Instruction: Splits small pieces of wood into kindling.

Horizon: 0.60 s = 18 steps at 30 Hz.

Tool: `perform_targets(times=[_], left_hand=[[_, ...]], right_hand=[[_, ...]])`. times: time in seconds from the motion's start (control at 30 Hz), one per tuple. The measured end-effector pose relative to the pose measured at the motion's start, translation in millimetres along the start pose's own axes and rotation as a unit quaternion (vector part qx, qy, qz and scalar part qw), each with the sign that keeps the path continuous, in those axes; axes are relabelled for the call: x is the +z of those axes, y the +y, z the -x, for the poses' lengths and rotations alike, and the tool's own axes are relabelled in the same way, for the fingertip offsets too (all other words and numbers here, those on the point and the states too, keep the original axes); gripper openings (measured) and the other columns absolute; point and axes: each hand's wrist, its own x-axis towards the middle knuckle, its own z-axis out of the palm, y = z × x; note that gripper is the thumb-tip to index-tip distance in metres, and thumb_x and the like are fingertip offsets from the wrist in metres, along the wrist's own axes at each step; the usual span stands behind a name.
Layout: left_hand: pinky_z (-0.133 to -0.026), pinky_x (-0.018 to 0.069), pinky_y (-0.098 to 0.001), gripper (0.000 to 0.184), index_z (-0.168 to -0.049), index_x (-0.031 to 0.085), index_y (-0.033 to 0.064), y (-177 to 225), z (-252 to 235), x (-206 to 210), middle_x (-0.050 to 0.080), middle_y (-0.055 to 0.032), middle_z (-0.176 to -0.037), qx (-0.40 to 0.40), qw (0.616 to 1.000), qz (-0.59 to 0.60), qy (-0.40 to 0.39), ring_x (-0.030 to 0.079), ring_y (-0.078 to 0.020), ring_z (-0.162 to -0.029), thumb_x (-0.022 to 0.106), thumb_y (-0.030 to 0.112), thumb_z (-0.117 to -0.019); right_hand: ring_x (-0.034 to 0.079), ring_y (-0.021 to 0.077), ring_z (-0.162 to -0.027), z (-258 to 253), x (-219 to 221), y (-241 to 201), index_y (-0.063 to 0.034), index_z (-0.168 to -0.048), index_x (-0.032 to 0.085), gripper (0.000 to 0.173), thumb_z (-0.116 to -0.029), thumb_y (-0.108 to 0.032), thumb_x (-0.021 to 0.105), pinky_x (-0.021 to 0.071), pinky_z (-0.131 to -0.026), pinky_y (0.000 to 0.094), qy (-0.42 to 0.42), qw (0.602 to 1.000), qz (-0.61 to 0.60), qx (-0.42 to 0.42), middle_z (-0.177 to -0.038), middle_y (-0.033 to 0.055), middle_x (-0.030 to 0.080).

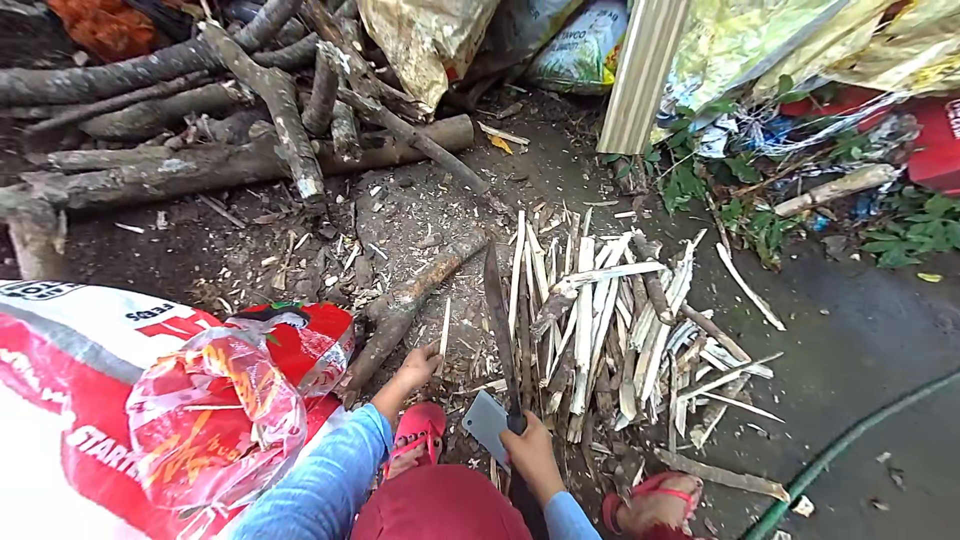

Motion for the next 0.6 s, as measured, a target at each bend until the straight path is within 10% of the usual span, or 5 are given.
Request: perform_targets(times=[0.13,0.33,0.47,0.6], left_hand=[[-0.078,0.0559,-0.0322,0.034,-0.136,0.050,-0.0059,5,9,-9,0.062,-0.0161,-0.114,0.021,0.986,0.161,0.026,0.064,-0.0162,-0.087,0.054,0.003,-0.1043],[-0.073,0.0592,-0.0371,0.065,-0.156,0.022,0.0029,11,15,-1,0.059,-0.0235,-0.117,-0.091,0.971,0.217,0.035,0.068,-0.0246,-0.085,0.055,-0.003,-0.1005],[-0.072,0.0565,-0.0325,0.042,-0.144,0.039,-0.0019,4,24,-4,0.059,-0.0177,-0.105,-0.067,0.957,0.267,0.089,0.064,-0.0185,-0.077,0.050,-0.002,-0.1030],[-0.073,0.0588,-0.0275,0.020,-0.114,0.055,-0.0067,3,32,-14,0.064,-0.0082,-0.089,0.007,0.864,0.478,0.157,0.066,-0.0127,-0.072,0.038,0.003,-0.1087]], right_hand=[[0.060,0.0159,-0.051,8,5,-8,0.0059,-0.116,0.057,0.034,-0.0844,0.001,0.068,0.0550,-0.053,0.0325,-0.029,0.998,-0.055,-0.015,-0.071,0.0096,0.061],[0.059,0.0162,-0.053,15,4,-10,0.0059,-0.115,0.057,0.032,-0.0850,0.001,0.068,0.0546,-0.054,0.0323,-0.050,0.998,-0.032,0.002,-0.074,0.0103,0.060],[0.059,0.0160,-0.054,14,5,-7,0.0054,-0.112,0.058,0.029,-0.0850,0.001,0.069,0.0543,-0.055,0.0327,-0.049,0.999,-0.018,0.007,-0.074,0.0101,0.060],[0.059,0.0163,-0.053,14,4,-8,0.0053,-0.111,0.058,0.029,-0.0852,0.001,0.069,0.0544,-0.055,0.0329,-0.052,0.998,-0.019,0.015,-0.074,0.0104,0.060]])
